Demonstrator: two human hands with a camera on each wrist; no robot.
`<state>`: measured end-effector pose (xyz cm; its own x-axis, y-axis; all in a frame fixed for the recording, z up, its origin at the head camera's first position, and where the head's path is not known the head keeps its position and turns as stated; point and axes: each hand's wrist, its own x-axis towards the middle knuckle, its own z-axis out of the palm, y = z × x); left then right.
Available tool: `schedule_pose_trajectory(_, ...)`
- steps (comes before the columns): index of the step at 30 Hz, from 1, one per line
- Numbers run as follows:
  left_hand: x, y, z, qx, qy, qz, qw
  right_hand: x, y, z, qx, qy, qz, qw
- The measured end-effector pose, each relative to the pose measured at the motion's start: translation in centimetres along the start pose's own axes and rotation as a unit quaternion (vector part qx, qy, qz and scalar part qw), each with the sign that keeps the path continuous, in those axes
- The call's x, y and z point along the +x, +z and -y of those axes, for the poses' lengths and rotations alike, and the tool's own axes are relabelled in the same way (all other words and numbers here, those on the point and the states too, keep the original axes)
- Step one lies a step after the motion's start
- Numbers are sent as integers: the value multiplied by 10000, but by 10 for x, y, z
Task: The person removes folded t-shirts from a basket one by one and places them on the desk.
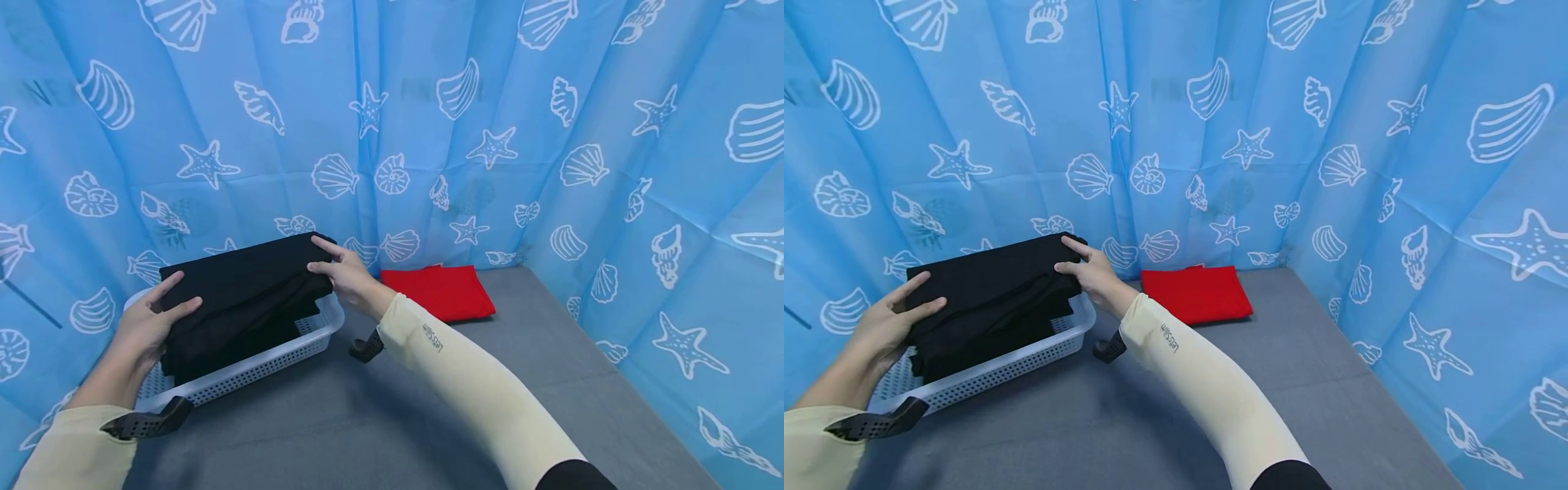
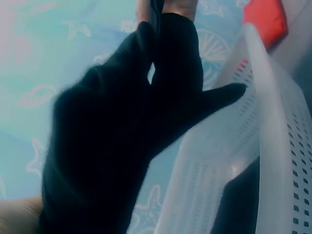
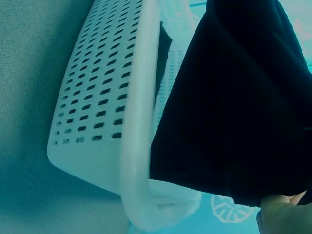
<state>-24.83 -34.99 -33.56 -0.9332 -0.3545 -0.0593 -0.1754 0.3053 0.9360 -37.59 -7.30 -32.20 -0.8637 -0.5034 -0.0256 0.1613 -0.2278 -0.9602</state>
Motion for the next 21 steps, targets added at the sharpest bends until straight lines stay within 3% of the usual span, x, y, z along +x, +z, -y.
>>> schedule_pose_trajectory(7, -7, 13, -11, 63, 228, 7, 9997, -18, -11, 17, -7, -149, 18, 9999)
schedule_pose_trajectory(15, -16, 38, -25, -55, 460, 234, 9987, -49, -29, 24, 67, -529, -247, 9983)
schedule_pose_trajectory(21, -25, 56, -34, -282, 530, 400, 9974, -72, -44, 29, -262, -755, -467, 9957)
